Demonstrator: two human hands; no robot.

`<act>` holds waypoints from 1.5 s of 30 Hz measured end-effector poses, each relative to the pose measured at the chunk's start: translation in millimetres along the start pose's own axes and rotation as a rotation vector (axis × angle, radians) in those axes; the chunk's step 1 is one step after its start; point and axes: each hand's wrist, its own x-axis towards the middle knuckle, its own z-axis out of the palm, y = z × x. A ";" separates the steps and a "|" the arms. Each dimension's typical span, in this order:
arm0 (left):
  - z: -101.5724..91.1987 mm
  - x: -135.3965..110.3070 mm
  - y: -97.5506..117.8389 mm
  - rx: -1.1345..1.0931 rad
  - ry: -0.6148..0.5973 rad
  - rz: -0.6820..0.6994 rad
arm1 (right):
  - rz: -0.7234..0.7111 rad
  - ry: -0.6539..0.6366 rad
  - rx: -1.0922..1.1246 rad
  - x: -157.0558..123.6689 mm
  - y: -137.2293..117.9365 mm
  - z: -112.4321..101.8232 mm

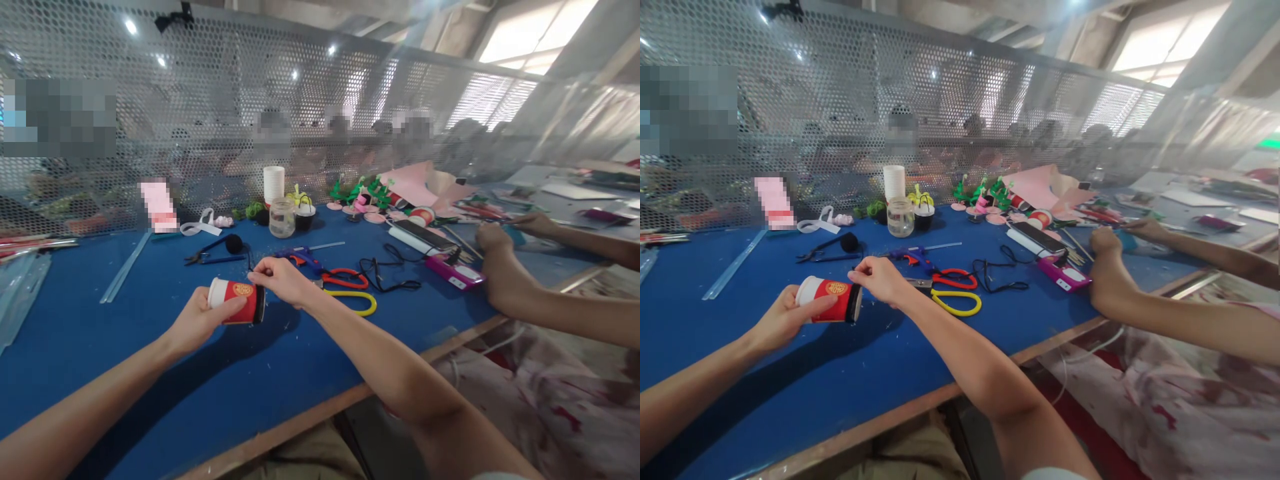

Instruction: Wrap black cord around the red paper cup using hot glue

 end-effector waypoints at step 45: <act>5.8 2.8 0.8 -0.251 0.018 -0.164 | -0.432 -0.110 -0.133 -34.2 -5.4 8.1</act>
